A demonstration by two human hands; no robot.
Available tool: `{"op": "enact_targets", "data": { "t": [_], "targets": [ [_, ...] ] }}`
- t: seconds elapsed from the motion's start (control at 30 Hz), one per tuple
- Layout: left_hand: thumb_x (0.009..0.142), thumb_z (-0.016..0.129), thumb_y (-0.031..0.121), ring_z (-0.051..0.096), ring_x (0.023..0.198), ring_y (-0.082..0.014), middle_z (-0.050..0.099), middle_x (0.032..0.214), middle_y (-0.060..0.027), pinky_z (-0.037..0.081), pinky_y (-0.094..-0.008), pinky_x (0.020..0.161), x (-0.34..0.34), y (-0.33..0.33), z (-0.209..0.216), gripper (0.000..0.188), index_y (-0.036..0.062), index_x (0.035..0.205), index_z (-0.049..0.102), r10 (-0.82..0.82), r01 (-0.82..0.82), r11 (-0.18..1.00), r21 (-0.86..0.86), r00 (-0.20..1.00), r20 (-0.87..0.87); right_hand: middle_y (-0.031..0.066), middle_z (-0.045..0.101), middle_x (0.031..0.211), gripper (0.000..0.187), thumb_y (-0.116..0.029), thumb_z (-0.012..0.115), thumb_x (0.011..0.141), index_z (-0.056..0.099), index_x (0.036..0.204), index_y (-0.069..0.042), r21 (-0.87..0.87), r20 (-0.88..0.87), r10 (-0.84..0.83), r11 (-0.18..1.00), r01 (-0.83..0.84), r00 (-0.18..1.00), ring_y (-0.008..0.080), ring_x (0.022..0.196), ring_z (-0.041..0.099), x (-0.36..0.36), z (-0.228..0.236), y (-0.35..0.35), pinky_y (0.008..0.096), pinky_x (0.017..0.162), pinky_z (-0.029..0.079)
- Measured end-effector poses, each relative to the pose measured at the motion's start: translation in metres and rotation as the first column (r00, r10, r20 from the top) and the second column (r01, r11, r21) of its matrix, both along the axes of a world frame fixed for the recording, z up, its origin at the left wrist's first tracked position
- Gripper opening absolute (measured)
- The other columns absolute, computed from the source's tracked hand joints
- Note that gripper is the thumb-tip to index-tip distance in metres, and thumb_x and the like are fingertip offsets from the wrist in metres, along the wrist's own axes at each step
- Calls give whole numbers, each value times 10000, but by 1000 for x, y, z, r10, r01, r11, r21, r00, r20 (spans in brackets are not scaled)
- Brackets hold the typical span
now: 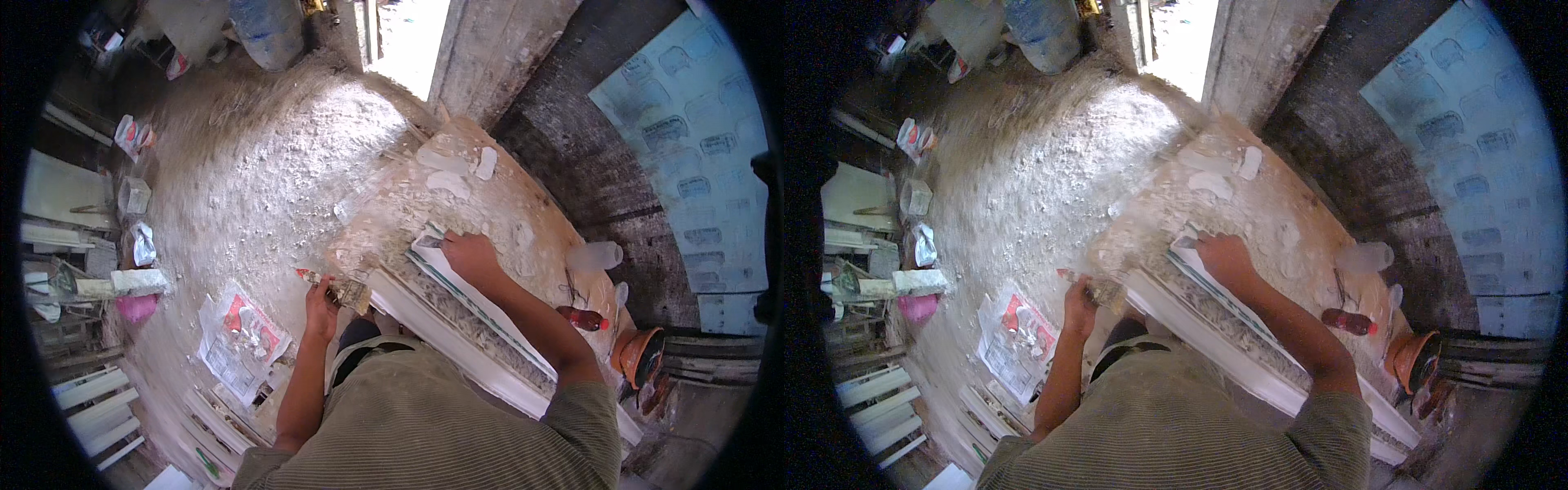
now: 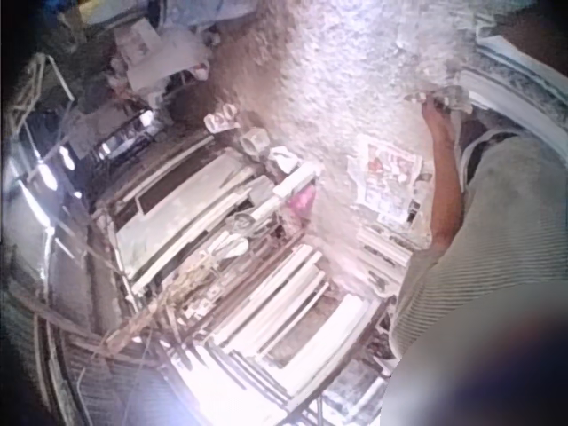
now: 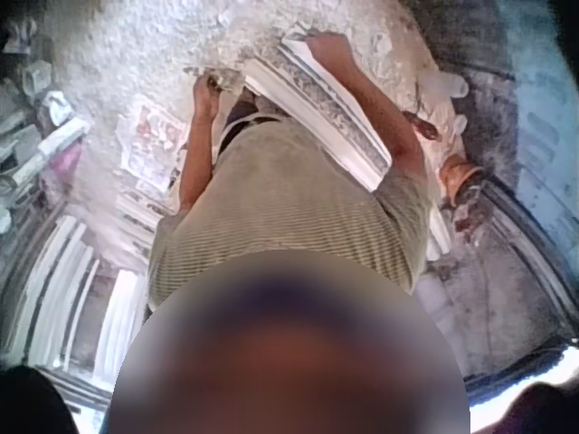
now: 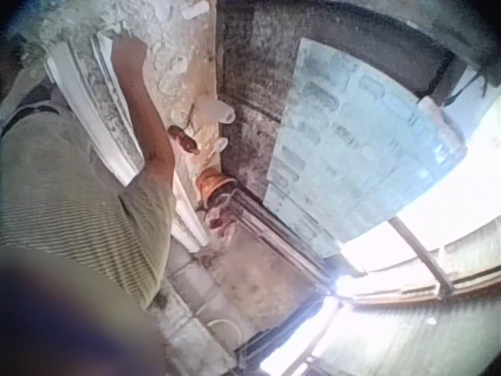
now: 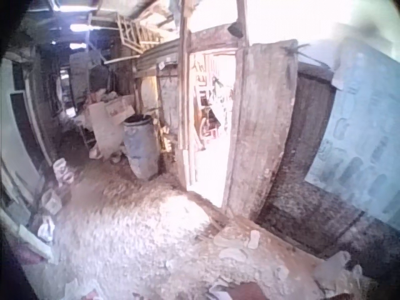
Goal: The person applies a white adhesive along the grooves of long white moldings using a small brush. They repeatedly dip the brush into a container and spread the glue along the length of the pieces, then place a green strip into the glued groove.
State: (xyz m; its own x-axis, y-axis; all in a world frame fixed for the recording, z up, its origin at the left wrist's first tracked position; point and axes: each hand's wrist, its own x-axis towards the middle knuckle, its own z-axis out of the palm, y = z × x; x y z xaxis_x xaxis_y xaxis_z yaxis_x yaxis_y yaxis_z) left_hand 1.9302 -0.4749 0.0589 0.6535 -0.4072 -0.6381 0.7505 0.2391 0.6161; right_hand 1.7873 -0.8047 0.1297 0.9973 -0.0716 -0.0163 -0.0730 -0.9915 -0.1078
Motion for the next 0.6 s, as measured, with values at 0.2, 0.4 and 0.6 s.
{"op": "enact_targets", "data": {
  "t": [0.2,0.4,0.6],
  "targets": [
    [1019,591,240,648,939,-175,657,1014,-55,527,-341,846,0,-8,6,170,81,1080,594,-36,37,999,-38,999,30,70,607,874,95,-137,574,857,636,810,-83,27,-78,-48,998,51,996,268,726,668,-3,-3,6,431,605,556],
    [1011,603,232,644,951,-194,653,1044,-61,524,-358,855,0,-9,13,175,78,1093,588,-65,66,997,38,998,-11,72,617,880,94,-115,571,848,648,831,-64,-17,-22,-35,999,35,999,267,729,672,6,-12,18,429,609,559],
    [1004,614,261,649,934,-200,657,1026,-69,527,-355,854,0,4,7,209,70,1087,597,-46,47,999,-13,999,20,70,623,901,103,-114,565,849,660,834,-77,-83,-1,-128,988,127,992,271,742,677,3,-10,15,426,621,556]
  ]
}}
